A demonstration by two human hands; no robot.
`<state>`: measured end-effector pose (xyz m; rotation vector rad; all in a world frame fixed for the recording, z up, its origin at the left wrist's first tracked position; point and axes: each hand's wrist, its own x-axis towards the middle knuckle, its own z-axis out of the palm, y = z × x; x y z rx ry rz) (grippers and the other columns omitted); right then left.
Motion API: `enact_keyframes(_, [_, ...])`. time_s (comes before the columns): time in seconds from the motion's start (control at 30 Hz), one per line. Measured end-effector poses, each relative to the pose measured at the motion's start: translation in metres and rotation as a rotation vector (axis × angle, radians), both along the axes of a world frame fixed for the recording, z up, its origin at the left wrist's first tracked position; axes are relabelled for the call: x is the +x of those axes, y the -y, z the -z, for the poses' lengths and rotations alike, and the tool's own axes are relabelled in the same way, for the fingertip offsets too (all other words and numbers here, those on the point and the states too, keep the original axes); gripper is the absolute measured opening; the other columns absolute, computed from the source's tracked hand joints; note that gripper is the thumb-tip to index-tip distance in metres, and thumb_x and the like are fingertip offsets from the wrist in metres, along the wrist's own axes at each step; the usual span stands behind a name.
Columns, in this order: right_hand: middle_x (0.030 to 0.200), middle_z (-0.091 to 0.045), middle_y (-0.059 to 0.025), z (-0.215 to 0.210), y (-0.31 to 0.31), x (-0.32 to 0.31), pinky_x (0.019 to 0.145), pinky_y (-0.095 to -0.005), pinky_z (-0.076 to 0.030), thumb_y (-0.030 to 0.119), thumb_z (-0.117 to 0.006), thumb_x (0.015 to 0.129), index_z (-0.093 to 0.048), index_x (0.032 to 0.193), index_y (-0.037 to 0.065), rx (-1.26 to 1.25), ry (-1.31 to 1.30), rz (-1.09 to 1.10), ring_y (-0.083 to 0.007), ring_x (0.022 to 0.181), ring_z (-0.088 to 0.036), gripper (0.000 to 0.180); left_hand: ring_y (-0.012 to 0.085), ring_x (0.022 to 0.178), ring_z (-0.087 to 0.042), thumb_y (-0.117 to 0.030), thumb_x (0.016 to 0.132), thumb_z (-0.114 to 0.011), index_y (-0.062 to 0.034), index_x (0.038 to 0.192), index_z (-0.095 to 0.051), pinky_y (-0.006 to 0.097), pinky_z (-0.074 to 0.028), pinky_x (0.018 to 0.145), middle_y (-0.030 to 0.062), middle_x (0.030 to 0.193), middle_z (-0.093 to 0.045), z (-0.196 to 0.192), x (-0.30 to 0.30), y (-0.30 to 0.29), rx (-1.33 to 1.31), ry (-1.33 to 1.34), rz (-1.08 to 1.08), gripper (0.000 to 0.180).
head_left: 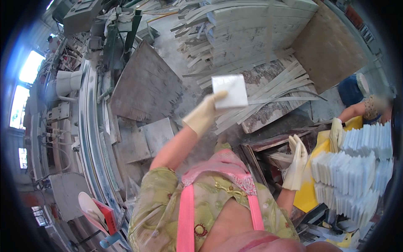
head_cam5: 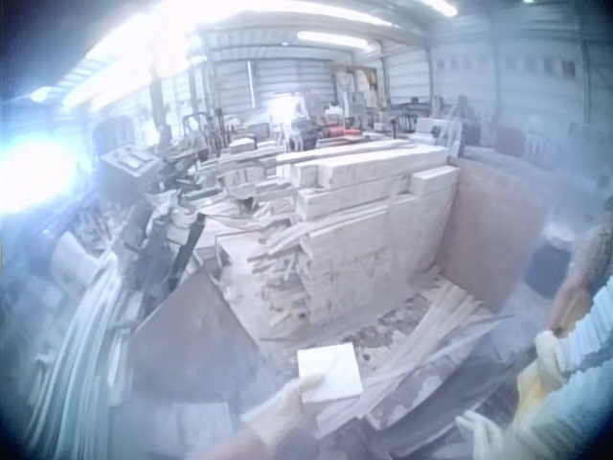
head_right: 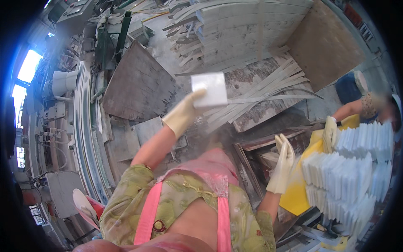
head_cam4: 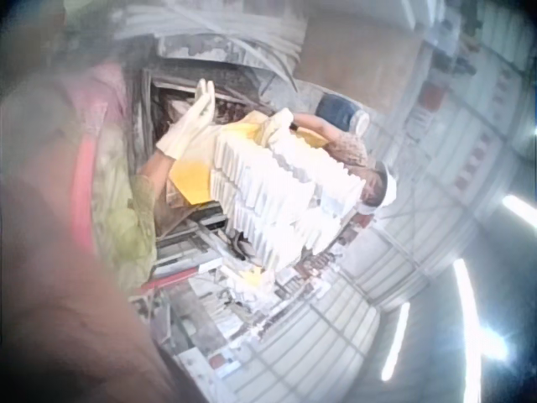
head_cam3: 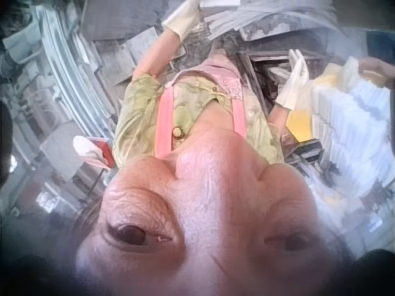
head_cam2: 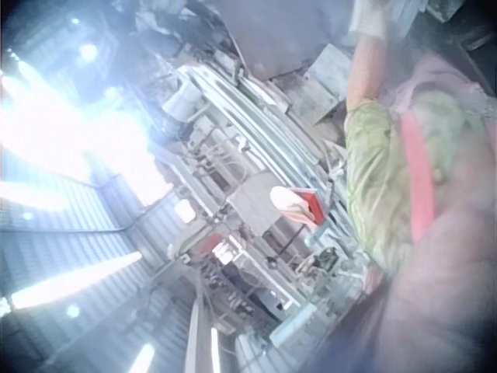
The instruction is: The person repeatedly picks up white foam blocks from a large pile and stacks them onto a yellow tray. The person handles the blocks one at a time, placing them in neat stacks on the tray.
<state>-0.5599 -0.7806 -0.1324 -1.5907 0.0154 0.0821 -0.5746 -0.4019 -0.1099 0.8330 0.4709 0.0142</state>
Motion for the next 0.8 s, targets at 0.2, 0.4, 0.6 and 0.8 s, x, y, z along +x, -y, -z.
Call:
enact_keyframes(0.2, [0.122, -0.071, -0.0194, 0.002, -0.101, 0.107, 0.107, -0.0365, -0.050, 0.026, -0.048, 0.110, -0.062, 0.132, -0.004, 0.109, -0.041, -0.081, -0.0250, 0.116, -0.068, 0.040, 0.0281, 0.123, -0.064, -0.038, 0.096, -0.062, -0.0036, 0.144, -0.051, 0.041, -0.051, 0.104, 0.0152, 0.139, -0.061, -0.080, 0.097, -0.117, 0.166, 0.076, -0.097, 0.060])
enact_keyframes(0.4, [0.121, -0.072, -0.0193, -0.005, -0.159, 0.164, 0.107, -0.0357, -0.049, 0.025, -0.048, 0.110, -0.061, 0.134, -0.005, 0.071, -0.046, -0.115, -0.0244, 0.114, -0.068, 0.040, 0.0327, 0.124, -0.063, -0.034, 0.094, -0.065, -0.0087, 0.146, -0.047, 0.054, -0.054, 0.099, 0.0136, 0.139, -0.060, -0.157, 0.233, -0.181, 0.081, 0.282, -0.147, 0.060])
enact_keyframes(0.6, [0.119, -0.072, -0.0196, 0.009, -0.217, 0.187, 0.104, -0.0373, -0.052, 0.028, -0.050, 0.109, -0.063, 0.132, -0.004, 0.063, -0.084, 0.145, -0.0263, 0.114, -0.069, 0.041, 0.0394, 0.128, -0.058, -0.042, 0.097, -0.062, -0.0132, 0.153, -0.042, 0.056, -0.048, 0.107, 0.0156, 0.145, -0.057, -0.188, 0.415, -0.262, -0.032, 0.495, 0.060, 0.066])
enact_keyframes(0.8, [0.123, -0.071, -0.0202, -0.010, -0.298, 0.226, 0.107, -0.0390, -0.050, 0.031, -0.051, 0.109, -0.062, 0.133, -0.003, 0.084, -0.101, 0.324, -0.0275, 0.117, -0.068, 0.043, 0.0398, 0.127, -0.059, -0.038, 0.102, -0.055, -0.0109, 0.148, -0.048, 0.061, -0.051, 0.100, 0.0163, 0.143, -0.058, -0.183, 0.534, -0.338, -0.077, 0.336, 0.148, 0.054])
